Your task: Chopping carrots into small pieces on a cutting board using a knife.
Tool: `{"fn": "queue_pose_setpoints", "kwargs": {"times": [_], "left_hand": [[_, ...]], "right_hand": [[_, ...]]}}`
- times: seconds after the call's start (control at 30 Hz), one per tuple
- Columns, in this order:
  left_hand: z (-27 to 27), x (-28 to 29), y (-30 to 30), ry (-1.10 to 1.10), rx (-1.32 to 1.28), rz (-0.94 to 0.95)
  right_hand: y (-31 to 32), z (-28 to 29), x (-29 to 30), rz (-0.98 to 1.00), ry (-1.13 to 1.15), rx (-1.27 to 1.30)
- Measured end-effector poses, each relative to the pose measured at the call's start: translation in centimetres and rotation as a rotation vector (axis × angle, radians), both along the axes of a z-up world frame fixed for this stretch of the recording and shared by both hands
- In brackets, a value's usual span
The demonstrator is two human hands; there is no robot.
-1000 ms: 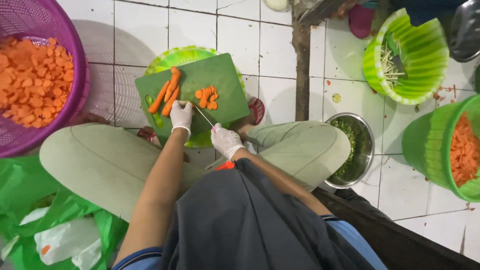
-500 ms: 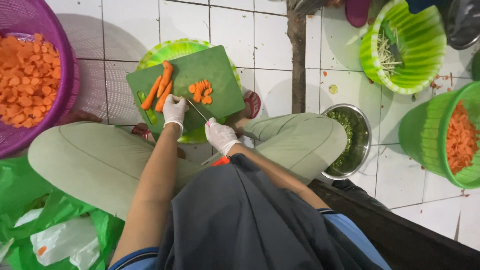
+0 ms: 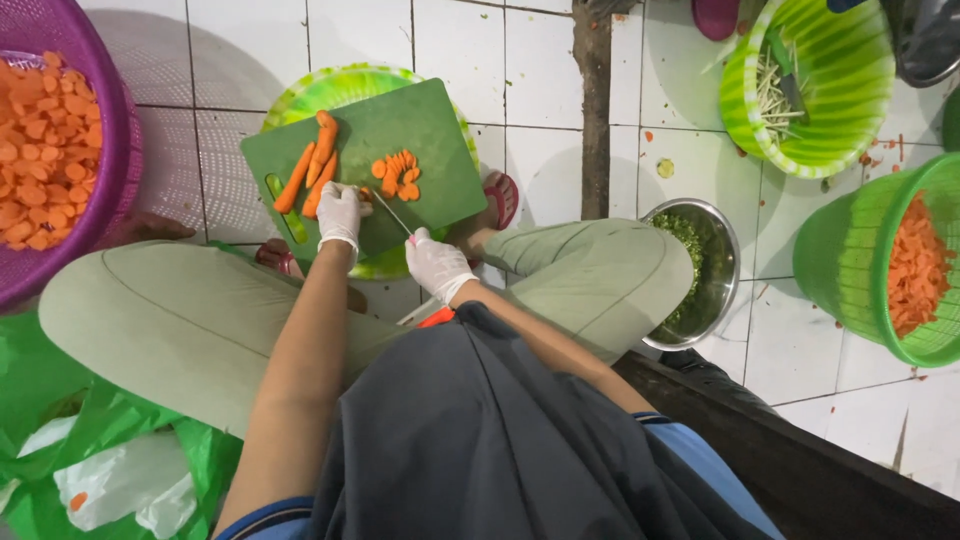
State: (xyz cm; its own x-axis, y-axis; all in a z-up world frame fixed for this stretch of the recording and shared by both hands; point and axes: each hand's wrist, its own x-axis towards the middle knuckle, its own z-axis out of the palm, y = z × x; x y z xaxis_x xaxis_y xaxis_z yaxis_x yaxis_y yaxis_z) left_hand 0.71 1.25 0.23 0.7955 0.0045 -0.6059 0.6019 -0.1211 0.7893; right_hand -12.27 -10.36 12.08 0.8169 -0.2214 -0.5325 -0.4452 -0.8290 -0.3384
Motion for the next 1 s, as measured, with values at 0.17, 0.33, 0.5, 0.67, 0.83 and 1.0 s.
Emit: {"fn": "queue_pose_setpoints", "kwargs": {"times": [0.17, 0.33, 0.5, 0.67, 0.83, 1.0], "left_hand": [[0.7, -0.2, 0.0, -0.016, 0.193, -0.138], [-0.6, 0.1, -0.3, -0.077, 0.329, -0.223], [-1.2, 0.1, -0.3, -0.069, 0.322, -0.253], [-1.6, 0.3, -0.1, -0.057, 0.239, -0.218], [-2.2, 0.6, -0.3, -0.050, 0.244, -0.211], [-1.6, 0.8, -0.4, -0.013, 0.243, -0.192]], "right_hand": [[-0.9, -1.3, -0.5, 0.139, -0.056, -0.015], [-1.0, -5.0, -1.0, 0.347, -0.110, -0.151], [-1.3, -5.1, -0.7, 0.264, -0.140, -0.100], [-1.0, -4.9, -0.6, 0.293, -0.162, -0.136], [-0.8, -7.6, 0.0, 0.255, -0.150, -0.103], [-0.6, -6.6, 0.8, 0.157, 0.022, -0.044]]}}
